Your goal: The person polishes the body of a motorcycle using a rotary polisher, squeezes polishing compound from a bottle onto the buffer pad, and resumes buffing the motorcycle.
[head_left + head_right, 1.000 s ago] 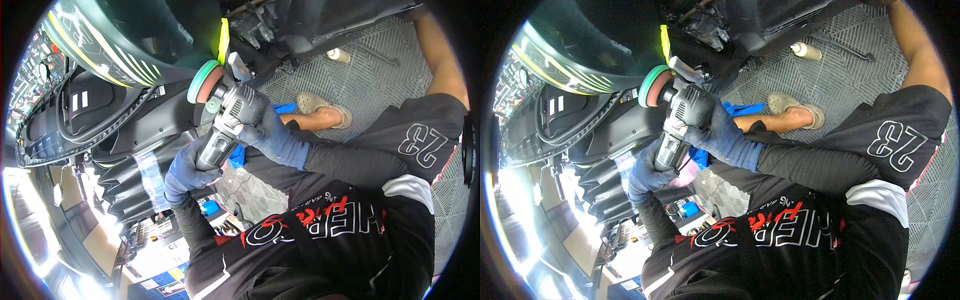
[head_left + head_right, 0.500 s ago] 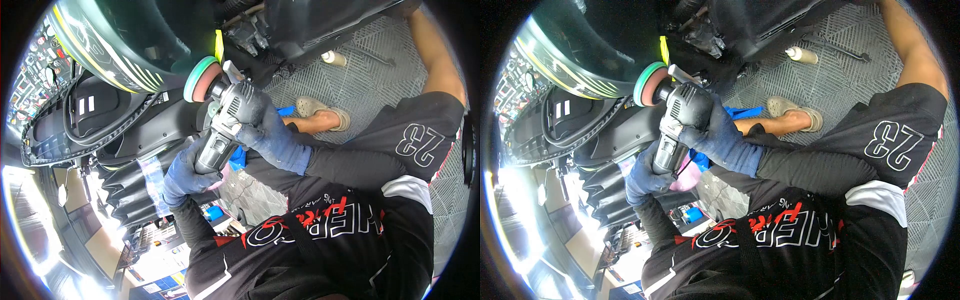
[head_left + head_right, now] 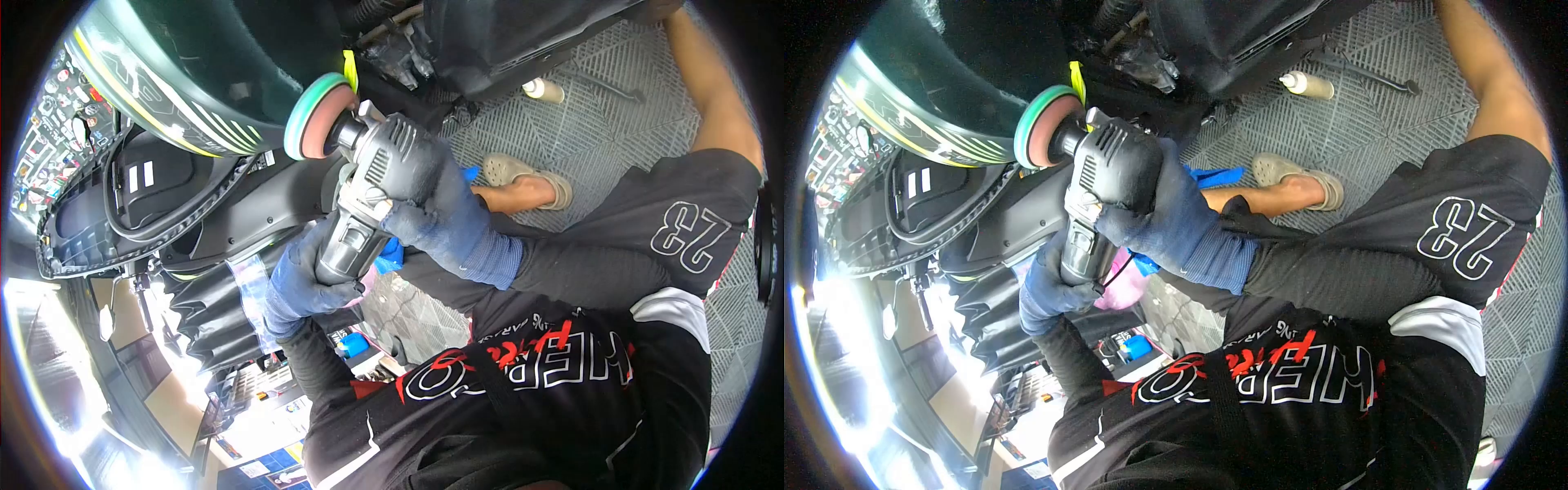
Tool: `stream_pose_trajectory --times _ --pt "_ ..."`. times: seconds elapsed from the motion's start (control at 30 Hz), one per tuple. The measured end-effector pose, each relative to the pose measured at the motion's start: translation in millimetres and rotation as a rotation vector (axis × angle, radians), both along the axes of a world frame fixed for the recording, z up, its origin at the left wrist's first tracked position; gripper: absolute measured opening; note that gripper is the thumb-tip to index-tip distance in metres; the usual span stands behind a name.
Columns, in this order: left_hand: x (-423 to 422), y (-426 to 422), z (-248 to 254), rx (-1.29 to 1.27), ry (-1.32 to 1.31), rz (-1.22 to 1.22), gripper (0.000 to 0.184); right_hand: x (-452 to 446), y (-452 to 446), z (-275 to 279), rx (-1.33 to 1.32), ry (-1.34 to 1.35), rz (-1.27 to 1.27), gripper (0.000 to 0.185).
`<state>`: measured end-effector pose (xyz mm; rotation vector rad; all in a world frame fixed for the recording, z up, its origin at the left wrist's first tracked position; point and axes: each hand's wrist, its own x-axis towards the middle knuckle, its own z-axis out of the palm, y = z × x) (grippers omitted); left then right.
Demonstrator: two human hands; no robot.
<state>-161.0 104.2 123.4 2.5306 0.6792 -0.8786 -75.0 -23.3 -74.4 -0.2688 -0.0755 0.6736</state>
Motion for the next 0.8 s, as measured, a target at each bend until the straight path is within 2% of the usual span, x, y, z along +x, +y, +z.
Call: stream_pose_trajectory --times 0.1,0.13,0.17,0.2,0.3,0.37,0.43,0.63,0.7,0.73,0.8 --pt "-15.5 7.5 -7.5 -0.043 0.004 0.161 0.1 -13.7 21.4 -16.2 -0.01 -0.097 0.027 0.077" --pt "-19.5 14.3 -5.3 -0.109 0.07 0.267 0.1 -18.1 26.8 -17.4 -0.012 -0.098 0.034 0.077" --pt "-24.7 19.6 -8.7 -0.113 0.067 0.272 0.1 -22.2 32.2 -18.5 0.069 -0.048 0.086 0.078" --pt "-30.6 25.3 -12.8 -0.114 0.03 0.217 0.099 -23.5 34.9 -17.8 0.149 0.002 0.137 0.079" --pt "-39.9 33.0 -16.3 -0.1 -0.018 0.14 0.097 -29.9 29.7 -20.8 0.079 -0.007 0.174 0.078" --pt "-44.5 35.9 -17.7 -0.068 -0.035 0.084 0.095 -40.6 49.6 -34.5 0.128 -0.036 0.173 0.076" --pt "-47.5 37.0 -19.2 -0.066 -0.022 0.141 0.093 -47.3 60.2 -42.2 0.178 -0.064 0.169 0.075" --pt "-44.9 39.3 -19.9 -0.058 -0.048 0.083 0.094 -30.4 47.1 -33.7 0.262 -0.094 0.285 0.075" --pt "-38.6 35.0 -17.5 -0.071 -0.009 0.182 0.096 -32.3 42.1 -24.5 0.121 -0.061 0.114 0.054" --pt "-35.1 33.0 -16.3 -0.07 -0.008 0.177 0.096 -29.4 38.4 -21.1 0.123 -0.06 0.109 0.054" --pt "-26.1 29.0 -13.0 -0.051 -0.02 0.082 0.099 -18.8 28.5 -13.6 0.191 -0.017 0.093 0.073"
